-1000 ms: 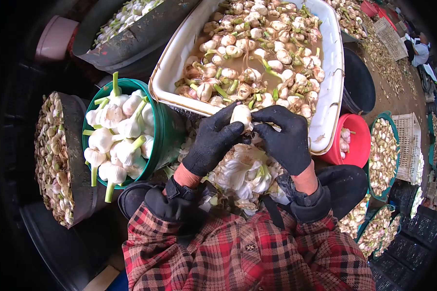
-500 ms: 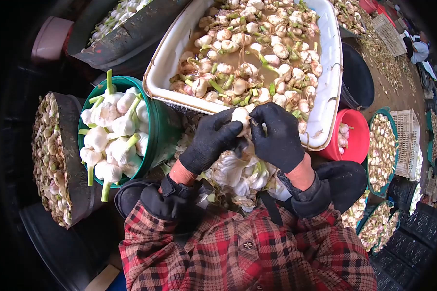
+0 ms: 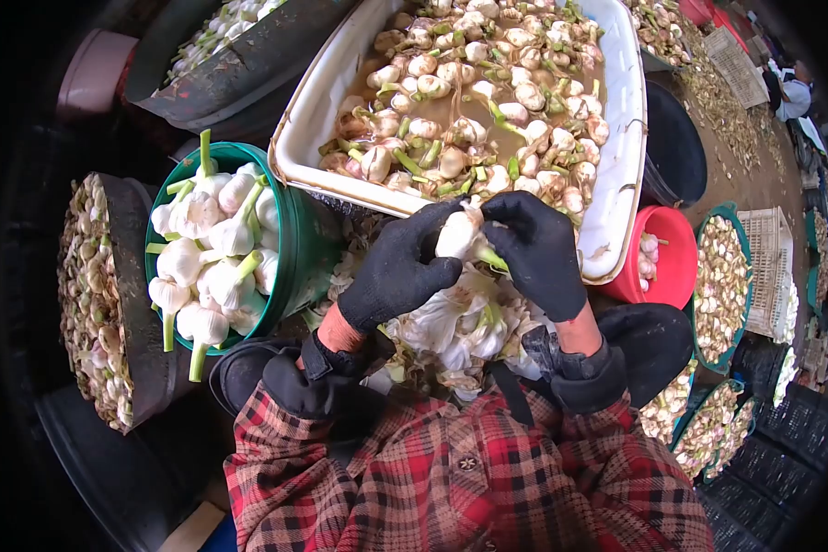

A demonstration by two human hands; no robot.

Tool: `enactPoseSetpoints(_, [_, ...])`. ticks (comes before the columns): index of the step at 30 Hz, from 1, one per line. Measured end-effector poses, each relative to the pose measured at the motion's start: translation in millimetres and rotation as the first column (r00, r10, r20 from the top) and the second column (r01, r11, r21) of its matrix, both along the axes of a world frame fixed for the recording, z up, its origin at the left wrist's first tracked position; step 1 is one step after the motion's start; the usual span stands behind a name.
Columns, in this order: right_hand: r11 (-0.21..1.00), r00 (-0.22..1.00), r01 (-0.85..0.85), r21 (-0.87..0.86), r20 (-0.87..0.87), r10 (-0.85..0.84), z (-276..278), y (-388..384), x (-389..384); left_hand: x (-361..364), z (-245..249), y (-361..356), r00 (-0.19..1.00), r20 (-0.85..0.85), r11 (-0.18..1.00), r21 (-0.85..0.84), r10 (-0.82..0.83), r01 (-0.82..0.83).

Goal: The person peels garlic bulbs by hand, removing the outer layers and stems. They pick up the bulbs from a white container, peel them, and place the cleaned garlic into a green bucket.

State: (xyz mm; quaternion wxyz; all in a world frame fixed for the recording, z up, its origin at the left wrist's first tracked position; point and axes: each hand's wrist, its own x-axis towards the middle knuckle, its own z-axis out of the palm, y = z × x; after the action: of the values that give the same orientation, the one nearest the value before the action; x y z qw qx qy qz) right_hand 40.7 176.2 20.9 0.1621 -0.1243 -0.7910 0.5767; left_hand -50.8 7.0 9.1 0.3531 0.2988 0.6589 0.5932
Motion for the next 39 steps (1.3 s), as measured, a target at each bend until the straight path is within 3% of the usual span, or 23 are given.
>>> enactPoseSetpoints(2, [0.995, 1.000, -0.009, -0.095, -0.017, 0.007, 1.1, -2.1, 2.7, 7.4, -7.4, 5.5, 0.998, 0.030, 0.996, 0.075, 0.054, -0.056])
enactPoseSetpoints(4, [1.000, 0.999, -0.003, 0.004, -0.032, 0.003, -1.9, -3.9, 6.0, 12.0, -9.5, 7.2, 0.993, 0.063, 0.984, 0.145, 0.098, -0.106])
enactPoseSetpoints(6, [0.997, 0.999, -0.001, 0.079, -0.038, 0.004, -9.3, -4.5, 7.5, 13.7, -6.4, 7.0, 0.931, -0.340, 0.990, -0.011, 0.129, -0.140])
enactPoseSetpoints(7, [0.988, 0.999, -0.003, 0.156, -0.044, 0.009, -12.8, -4.6, 7.6, 13.5, -3.9, 6.4, 0.931, -0.343, 0.990, -0.009, 0.128, -0.139])
enactPoseSetpoints(10, [0.983, 0.997, 0.071, 0.168, -0.021, -0.068, -10.6, -7.3, 5.7, 10.1, 0.3, 4.8, 0.939, -0.329, 0.994, -0.014, 0.101, -0.111])
enactPoseSetpoints(12, [0.964, 0.993, 0.121, 0.236, -0.018, -0.120, -14.2, -3.4, 4.4, 7.2, -4.2, 4.9, 0.924, -0.361, 0.987, 0.145, 0.124, -0.076])
enactPoseSetpoints(13, [0.964, 0.992, 0.123, 0.236, -0.021, -0.121, -16.5, -5.9, 4.8, 7.8, -4.5, 5.1, 0.923, -0.363, 0.987, 0.145, 0.123, -0.075])
enactPoseSetpoints(15, [0.976, 0.983, 0.182, 0.120, -0.010, -0.182, -18.2, -13.0, 5.0, 11.4, -4.3, 5.7, 0.986, 0.061, 0.960, 0.227, 0.152, -0.162])
enactPoseSetpoints(19, [0.940, 0.969, 0.246, 0.235, -0.078, -0.235, -16.4, -15.9, 3.6, 13.2, 2.9, 0.7, 0.968, 0.229, 0.977, 0.157, 0.102, -0.141])
enactPoseSetpoints(21, [0.892, 0.956, 0.288, 0.350, -0.152, -0.249, -15.5, -12.8, 5.7, 15.8, 4.1, 2.2, 0.889, 0.440, 0.943, 0.227, 0.125, -0.245])
enactPoseSetpoints(25, [0.851, 0.946, 0.324, 0.413, -0.143, -0.291, -21.3, -1.8, 16.1, 4.7, 2.9, -2.4, 0.828, 0.555, 0.888, 0.336, 0.082, -0.313])
enactPoseSetpoints(26, [0.897, 0.980, 0.199, 0.394, -0.057, -0.192, -19.3, -4.0, 23.2, -3.4, 1.4, -3.4, 0.978, 0.078, 0.936, 0.286, 0.192, -0.207])
enactPoseSetpoints(27, [0.929, 0.996, 0.075, 0.362, 0.027, -0.090, -18.1, -5.4, 31.1, -7.0, 1.3, -3.7, 0.882, -0.425, 0.973, 0.182, 0.205, -0.138])
enactPoseSetpoints(28, [0.873, 0.986, -0.162, 0.460, 0.099, 0.131, -19.4, -3.1, 38.9, -4.3, 2.3, -3.2, 0.882, -0.424, 0.973, 0.182, 0.205, -0.139])
enactPoseSetpoints(29, [0.861, 0.946, -0.311, 0.402, 0.220, 0.239, -6.3, -7.0, 42.5, 1.2, 11.7, -0.4, 0.964, 0.113, 0.921, 0.287, 0.241, -0.264])
enactPoseSetpoints(30, [0.848, 0.960, -0.279, 0.450, 0.123, 0.251, -3.7, -6.4, 42.4, 5.5, 16.5, 1.2, 0.770, 0.618, 0.855, 0.302, 0.161, -0.421])
enactPoseSetpoints(31, [0.834, 0.964, -0.243, 0.495, 0.026, 0.265, -1.7, -4.9, 41.4, 7.6, 14.6, 1.7, 0.769, 0.619, 0.856, 0.301, 0.160, -0.420])
enactPoseSetpoints(32, [0.835, 0.964, -0.242, 0.495, 0.027, 0.264, 3.8, -2.6, 38.9, 9.2, 11.3, 2.7, 0.828, 0.515, 0.885, 0.252, 0.219, -0.391])
enactPoseSetpoints(34, [0.945, 0.995, -0.075, 0.319, -0.033, 0.090, 18.8, 1.5, 33.6, 9.6, 7.9, 4.4, 0.911, 0.292, 0.930, 0.134, 0.292, -0.341])
enactPoseSetpoints(37, [0.954, 0.998, -0.007, 0.298, -0.062, 0.027, 39.6, -7.5, 20.1, 13.0, 8.9, 6.1, 0.960, 0.155, 0.957, 0.139, 0.234, -0.256])
enactPoseSetpoints(39, [0.924, 0.990, 0.009, 0.381, -0.132, 0.045, 31.2, -8.7, 13.1, 13.4, 6.2, 6.7, 0.955, 0.192, 0.957, 0.139, 0.226, -0.255])
